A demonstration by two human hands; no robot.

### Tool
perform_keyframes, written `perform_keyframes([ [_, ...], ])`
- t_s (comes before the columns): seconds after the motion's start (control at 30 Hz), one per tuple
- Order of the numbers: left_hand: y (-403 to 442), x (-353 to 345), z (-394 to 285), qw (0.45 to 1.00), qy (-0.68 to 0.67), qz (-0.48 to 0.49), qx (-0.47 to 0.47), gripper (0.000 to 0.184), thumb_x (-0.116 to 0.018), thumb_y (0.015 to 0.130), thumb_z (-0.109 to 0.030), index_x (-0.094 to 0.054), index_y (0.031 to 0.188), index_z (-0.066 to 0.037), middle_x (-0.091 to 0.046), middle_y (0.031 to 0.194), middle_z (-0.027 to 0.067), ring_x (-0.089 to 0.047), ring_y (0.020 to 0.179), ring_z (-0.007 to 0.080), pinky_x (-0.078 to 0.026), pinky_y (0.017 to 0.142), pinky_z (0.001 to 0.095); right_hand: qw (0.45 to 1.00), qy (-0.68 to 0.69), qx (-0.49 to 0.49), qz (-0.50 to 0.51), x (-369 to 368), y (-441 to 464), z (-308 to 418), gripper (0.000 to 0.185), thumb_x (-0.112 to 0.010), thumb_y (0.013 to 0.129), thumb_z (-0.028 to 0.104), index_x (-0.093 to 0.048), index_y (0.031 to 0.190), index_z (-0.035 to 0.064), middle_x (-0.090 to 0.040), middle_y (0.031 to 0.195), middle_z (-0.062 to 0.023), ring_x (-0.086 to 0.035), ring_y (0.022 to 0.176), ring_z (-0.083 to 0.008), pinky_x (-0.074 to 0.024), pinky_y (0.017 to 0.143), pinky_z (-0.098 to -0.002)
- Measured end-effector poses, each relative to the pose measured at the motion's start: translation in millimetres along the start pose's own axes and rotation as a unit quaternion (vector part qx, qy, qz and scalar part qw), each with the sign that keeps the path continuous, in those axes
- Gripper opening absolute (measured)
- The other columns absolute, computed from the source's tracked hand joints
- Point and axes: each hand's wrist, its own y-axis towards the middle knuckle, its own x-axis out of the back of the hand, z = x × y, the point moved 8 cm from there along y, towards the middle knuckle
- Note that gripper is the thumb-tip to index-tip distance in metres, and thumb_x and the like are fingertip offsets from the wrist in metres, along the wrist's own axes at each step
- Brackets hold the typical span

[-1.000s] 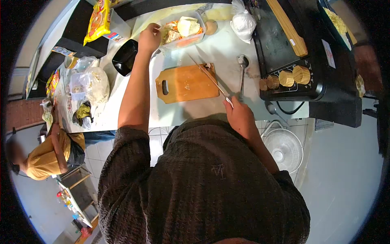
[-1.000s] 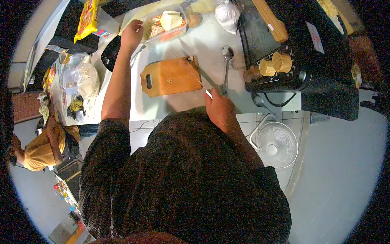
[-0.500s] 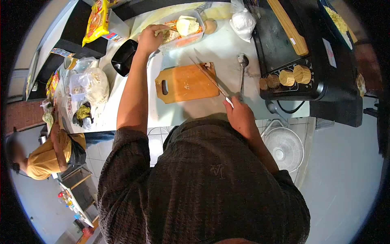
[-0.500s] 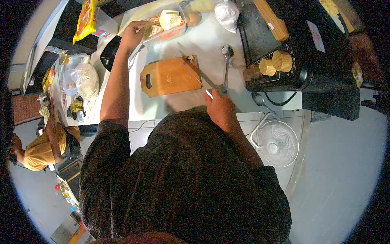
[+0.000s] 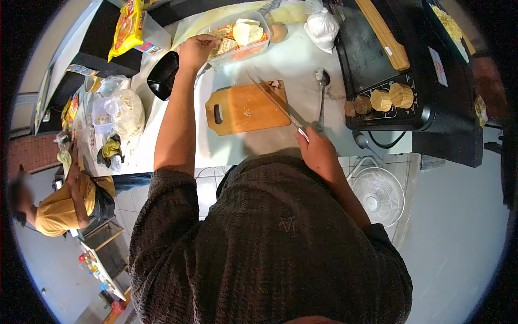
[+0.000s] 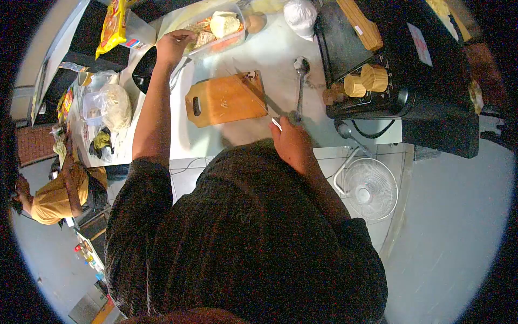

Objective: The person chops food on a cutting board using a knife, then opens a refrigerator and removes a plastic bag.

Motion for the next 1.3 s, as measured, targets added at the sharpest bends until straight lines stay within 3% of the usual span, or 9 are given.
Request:
perform_keyframes([
  [0.17,-7.9,7.8,-5.3,0.999,-0.026,-0.009,0.022,0.031,-0.062,0.092,-0.035,-0.072,0.114,-0.015,-0.072,0.104,0.012,-0.068,0.095,0.0273,-0.046,0.095,0.04,1.0,-0.006,0.008,-0.008,-8.0,3.3,-8.6,0.037,-0.05,0.097,0.039,-0.056,0.1,0.0025,-0.065,0.086,-0.0269,-0.062,0.082,-0.0499,-0.048,0.073,-0.0592],
  [0.33,-11.6,16.4,-11.2,0.947,0.174,-0.221,-0.155,0.03,-0.054,0.095,-0.04,-0.072,0.113,-0.025,-0.073,0.094,0.0092,-0.068,0.09,0.0303,-0.042,0.093,0.0476,1.0,-0.021,0.002,0.005,-9.0,0.7,-6.0,0.038,-0.05,0.097,0.04,-0.056,0.101,0.0027,-0.065,0.088,-0.0272,-0.062,0.084,-0.0504,-0.0478,0.075,-0.0593],
  [0.53,-10.9,15.6,5.0,0.991,0.016,-0.118,-0.067,0.02,-0.065,0.09,-0.032,-0.076,0.1,-0.018,-0.074,0.087,0.0071,-0.071,0.082,0.0256,-0.051,0.075,0.0372,0.999,-0.028,-0.024,0.015,-7.5,-7.6,-4.5,0.038,-0.049,0.098,0.04,-0.056,0.102,0.0029,-0.066,0.089,-0.0268,-0.062,0.085,-0.0499,-0.0479,0.075,-0.0595],
  [0.77,-18.0,18.0,-5.1,0.995,0.037,-0.079,-0.043,0.024,-0.074,0.084,-0.026,-0.074,0.102,-0.011,-0.073,0.09,0.0106,-0.07,0.082,0.0211,-0.053,0.076,0.0337,0.998,-0.026,-0.049,0.007,-22.4,-18.0,-23.3,0.037,-0.049,0.098,0.038,-0.054,0.1,0.001,-0.065,0.087,-0.0296,-0.062,0.085,-0.0506,-0.049,0.074,-0.0584],
  [0.87,-19.9,17.1,-3.3,0.97,0.095,-0.181,-0.135,0.025,-0.075,0.08,-0.027,-0.075,0.101,-0.013,-0.073,0.08,0.0074,-0.071,0.08,0.0233,-0.054,0.075,0.0332,0.999,0.017,-0.018,-0.025,-38.5,-21.2,-22.1,0.036,-0.049,0.098,0.035,-0.053,0.099,-0.0006,-0.063,0.088,-0.0318,-0.062,0.086,-0.0517,-0.0489,0.074,-0.0583],
  [0.93,-20.2,16.8,1.0,0.983,-0.044,-0.136,-0.116,0.029,-0.073,0.08,-0.027,-0.073,0.107,-0.016,-0.073,0.084,0.0066,-0.071,0.082,0.0239,-0.054,0.076,0.0344,0.997,0.036,-0.054,0.031,-58.2,-21.9,-19.1,0.036,-0.05,0.098,0.034,-0.052,0.099,-0.0019,-0.063,0.088,-0.033,-0.061,0.087,-0.0526,-0.0481,0.074,-0.059],
  [1.1,-30.2,20.0,8.1,0.995,0.026,-0.094,-0.021,0.028,-0.073,0.085,-0.025,-0.071,0.111,-0.015,-0.073,0.094,0.0083,-0.07,0.089,0.0245,-0.053,0.077,0.0332,0.997,0.053,-0.023,0.048,-75.5,-17.6,9.3,0.037,-0.048,0.099,0.033,-0.051,0.1,-0.0033,-0.062,0.089,-0.0338,-0.06,0.087,-0.0532,-0.0476,0.075,-0.0595],
  [1.27,-65.0,34.4,-28.9,0.96,0.092,-0.17,-0.203,0.015,-0.071,0.084,-0.019,-0.074,0.097,-0.013,-0.071,0.101,0.0101,-0.068,0.09,0.0273,-0.052,0.077,0.0368,0.996,0.053,-0.002,0.074,-84.4,-19.2,35.0,0.035,-0.048,0.099,0.032,-0.052,0.099,-0.0027,-0.062,0.09,-0.0338,-0.06,0.086,-0.0531,-0.0476,0.075,-0.0595],
  [1.3,-68.3,38.0,-29.8,0.955,0.069,-0.189,-0.219,0.011,-0.069,0.084,-0.021,-0.076,0.092,-0.019,-0.071,0.085,0.0032,-0.065,0.085,0.0272,-0.044,0.077,0.0405,0.996,0.052,-0.012,0.07,-83.3,-20.8,35.0,0.034,-0.049,0.099,0.032,-0.053,0.099,-0.002,-0.062,0.09,-0.0334,-0.06,0.086,-0.0528,-0.0476,0.075,-0.0594],
])
